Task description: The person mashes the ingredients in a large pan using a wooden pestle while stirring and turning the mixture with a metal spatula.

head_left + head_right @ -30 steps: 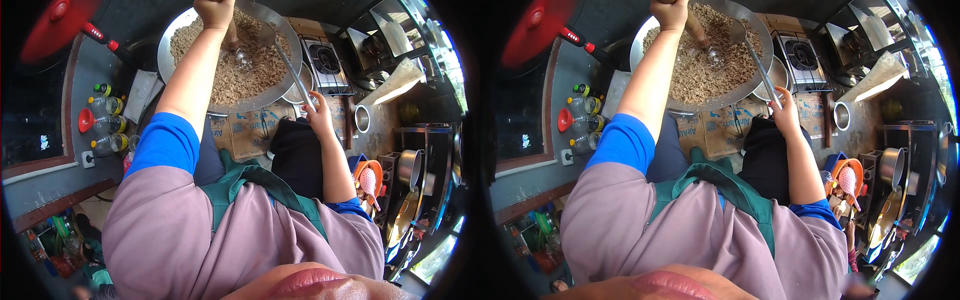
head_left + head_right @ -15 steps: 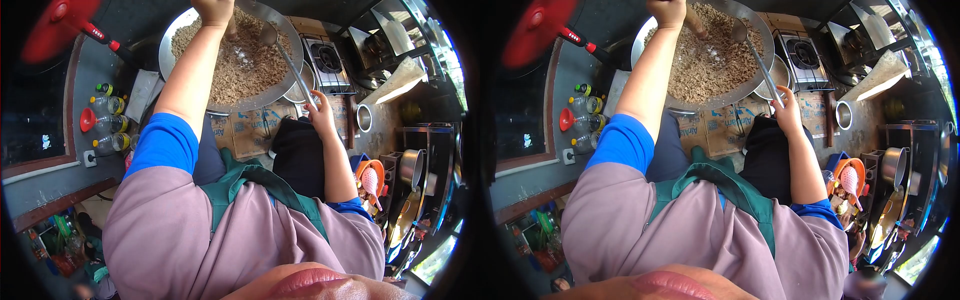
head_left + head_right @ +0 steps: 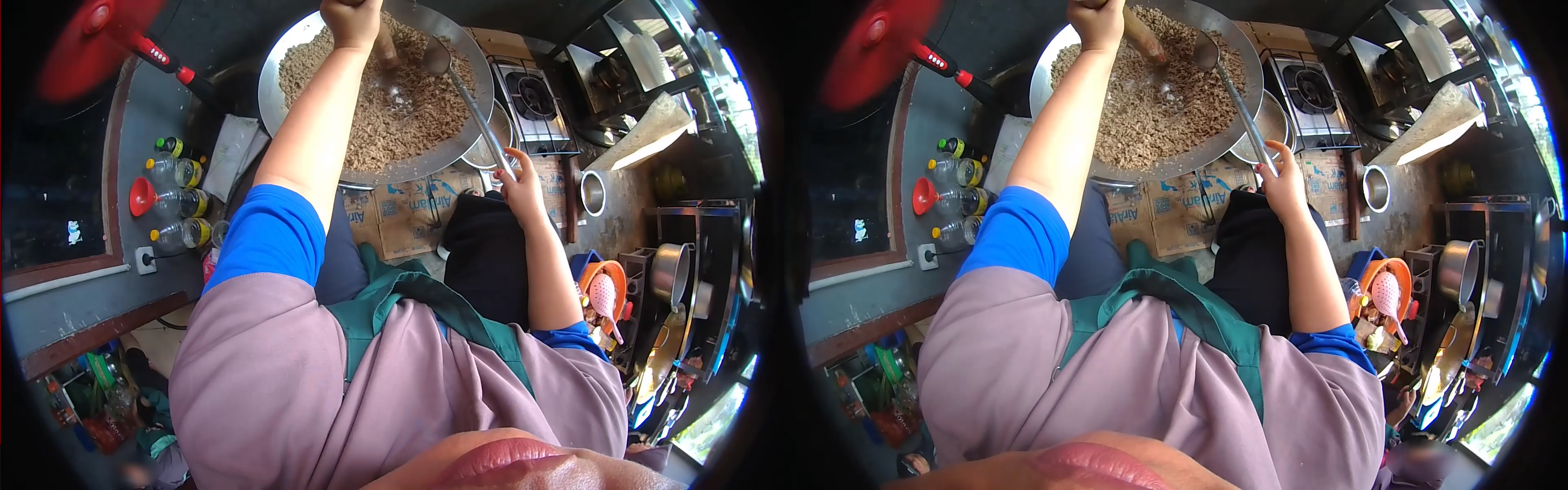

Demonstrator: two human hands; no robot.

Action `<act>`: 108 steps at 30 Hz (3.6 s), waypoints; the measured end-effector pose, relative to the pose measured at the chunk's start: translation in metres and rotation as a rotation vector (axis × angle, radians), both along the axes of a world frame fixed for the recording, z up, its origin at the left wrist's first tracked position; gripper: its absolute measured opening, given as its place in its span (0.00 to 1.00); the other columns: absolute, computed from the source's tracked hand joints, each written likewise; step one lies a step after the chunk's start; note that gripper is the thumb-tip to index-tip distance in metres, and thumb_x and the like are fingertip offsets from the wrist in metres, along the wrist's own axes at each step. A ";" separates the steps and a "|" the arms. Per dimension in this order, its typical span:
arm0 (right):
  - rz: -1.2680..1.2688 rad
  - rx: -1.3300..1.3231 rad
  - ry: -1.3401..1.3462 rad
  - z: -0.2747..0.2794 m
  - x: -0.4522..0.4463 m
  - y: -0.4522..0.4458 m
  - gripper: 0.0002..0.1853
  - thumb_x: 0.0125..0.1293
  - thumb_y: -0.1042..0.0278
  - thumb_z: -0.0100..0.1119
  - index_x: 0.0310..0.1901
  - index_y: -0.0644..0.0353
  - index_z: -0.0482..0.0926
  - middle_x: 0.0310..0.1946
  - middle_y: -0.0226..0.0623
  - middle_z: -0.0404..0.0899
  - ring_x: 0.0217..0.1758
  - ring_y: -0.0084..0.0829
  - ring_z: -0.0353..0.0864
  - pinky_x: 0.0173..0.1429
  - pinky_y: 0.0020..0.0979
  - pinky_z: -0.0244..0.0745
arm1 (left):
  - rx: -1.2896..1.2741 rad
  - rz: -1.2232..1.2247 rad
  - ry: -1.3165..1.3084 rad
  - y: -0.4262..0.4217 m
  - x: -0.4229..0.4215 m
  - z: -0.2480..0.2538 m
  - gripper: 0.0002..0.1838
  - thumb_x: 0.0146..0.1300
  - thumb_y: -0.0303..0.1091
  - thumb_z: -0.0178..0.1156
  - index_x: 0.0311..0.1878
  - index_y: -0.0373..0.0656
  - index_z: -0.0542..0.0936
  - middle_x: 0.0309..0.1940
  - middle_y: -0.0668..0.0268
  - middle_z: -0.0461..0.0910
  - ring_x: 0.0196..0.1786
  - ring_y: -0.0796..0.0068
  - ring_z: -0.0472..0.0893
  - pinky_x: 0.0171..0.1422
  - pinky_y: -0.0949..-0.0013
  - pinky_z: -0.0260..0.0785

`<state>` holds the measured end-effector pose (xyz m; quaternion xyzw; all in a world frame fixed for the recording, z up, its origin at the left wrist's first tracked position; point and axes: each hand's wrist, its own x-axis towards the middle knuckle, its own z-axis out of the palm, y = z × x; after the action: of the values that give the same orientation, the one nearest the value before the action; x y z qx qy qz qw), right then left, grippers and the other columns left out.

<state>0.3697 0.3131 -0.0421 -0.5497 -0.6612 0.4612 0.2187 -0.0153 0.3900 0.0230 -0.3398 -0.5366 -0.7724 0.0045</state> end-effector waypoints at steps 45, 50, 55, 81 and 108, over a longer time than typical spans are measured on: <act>0.089 0.146 -0.235 -0.019 0.000 -0.013 0.25 0.62 0.67 0.65 0.61 0.47 0.73 0.31 0.45 0.80 0.36 0.42 0.81 0.45 0.40 0.74 | 0.052 -0.246 0.089 -0.111 0.015 0.077 0.14 0.52 0.36 0.68 0.37 0.38 0.80 0.27 0.64 0.81 0.31 0.65 0.80 0.40 0.62 0.72; 0.178 0.185 -0.294 -0.019 0.002 -0.014 0.26 0.60 0.67 0.65 0.62 0.47 0.73 0.31 0.49 0.79 0.39 0.50 0.82 0.48 0.44 0.75 | -0.044 -0.077 0.037 -0.110 0.032 0.053 0.11 0.51 0.33 0.67 0.36 0.40 0.80 0.30 0.64 0.81 0.34 0.67 0.80 0.42 0.62 0.71; 0.224 0.111 -0.317 -0.016 -0.003 -0.014 0.27 0.62 0.70 0.63 0.64 0.50 0.71 0.31 0.45 0.81 0.35 0.37 0.82 0.42 0.35 0.75 | 0.182 -0.250 0.396 -0.161 0.086 0.109 0.12 0.51 0.30 0.72 0.39 0.39 0.82 0.30 0.65 0.86 0.33 0.78 0.84 0.41 0.73 0.77; 0.523 0.301 -0.559 0.001 -0.023 -0.059 0.24 0.57 0.66 0.63 0.58 0.49 0.80 0.51 0.45 0.84 0.55 0.44 0.83 0.61 0.40 0.76 | 0.031 -0.758 0.776 -0.351 0.235 0.000 0.15 0.45 0.27 0.74 0.34 0.43 0.77 0.32 0.61 0.80 0.37 0.56 0.82 0.44 0.58 0.74; 0.561 0.333 -0.675 0.010 -0.009 -0.088 0.22 0.62 0.66 0.57 0.59 0.46 0.79 0.52 0.42 0.83 0.56 0.43 0.82 0.61 0.41 0.75 | -0.094 -0.719 0.797 -0.362 0.243 -0.024 0.18 0.43 0.27 0.72 0.38 0.46 0.77 0.37 0.64 0.80 0.44 0.58 0.80 0.56 0.57 0.68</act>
<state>0.3611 0.2249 -0.0321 -0.4265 -0.8834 0.1856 -0.0566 0.2280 0.0283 -0.0010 -0.7685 -0.3773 -0.5117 -0.0722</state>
